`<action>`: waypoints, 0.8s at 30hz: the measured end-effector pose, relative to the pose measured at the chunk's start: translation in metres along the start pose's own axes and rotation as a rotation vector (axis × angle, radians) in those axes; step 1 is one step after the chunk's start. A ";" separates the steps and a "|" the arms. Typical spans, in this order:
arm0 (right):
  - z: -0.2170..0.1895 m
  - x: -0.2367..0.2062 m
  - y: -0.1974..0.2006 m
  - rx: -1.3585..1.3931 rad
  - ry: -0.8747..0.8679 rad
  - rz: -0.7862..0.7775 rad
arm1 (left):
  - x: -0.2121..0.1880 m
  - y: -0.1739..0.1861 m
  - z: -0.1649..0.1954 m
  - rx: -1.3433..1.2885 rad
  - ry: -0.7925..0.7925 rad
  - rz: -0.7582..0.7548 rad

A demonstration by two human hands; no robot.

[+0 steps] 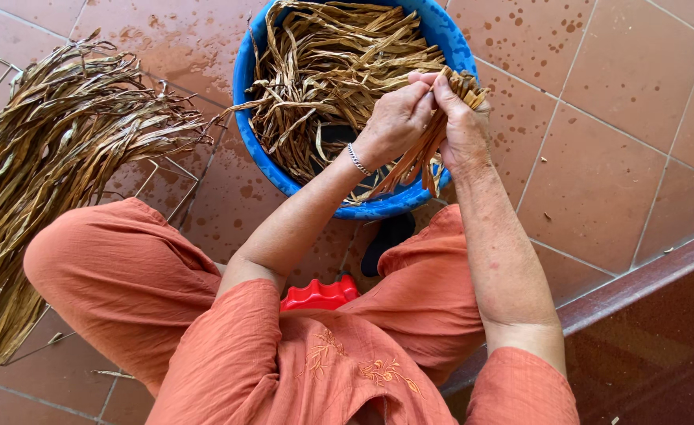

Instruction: The person sits on a small red stool and processes dried plant material by hand. They pull apart dried stalks over a blue basin, separating the fibrous strands and placing the processed material into a wire basket on the floor.

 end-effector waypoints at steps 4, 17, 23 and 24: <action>-0.003 0.007 0.015 -0.002 0.155 0.100 | 0.004 -0.014 -0.001 0.248 0.093 -0.142; -0.027 0.034 0.116 0.157 0.191 0.482 | -0.048 -0.015 -0.003 0.041 -0.076 -0.269; -0.034 0.030 0.165 0.265 0.192 0.608 | -0.067 -0.002 -0.012 0.068 -0.214 -0.365; -0.035 0.028 0.176 0.263 0.204 0.645 | -0.069 -0.001 -0.015 0.102 -0.254 -0.396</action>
Point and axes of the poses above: each hand's wrist, its own x-axis towards the middle knuckle, its own y-axis out of the back of the hand, z = x × y, the point moved 5 cm from there along x, towards the middle knuckle, and after that the axes turned 4 degrees about -y, right-handed, at the moved point
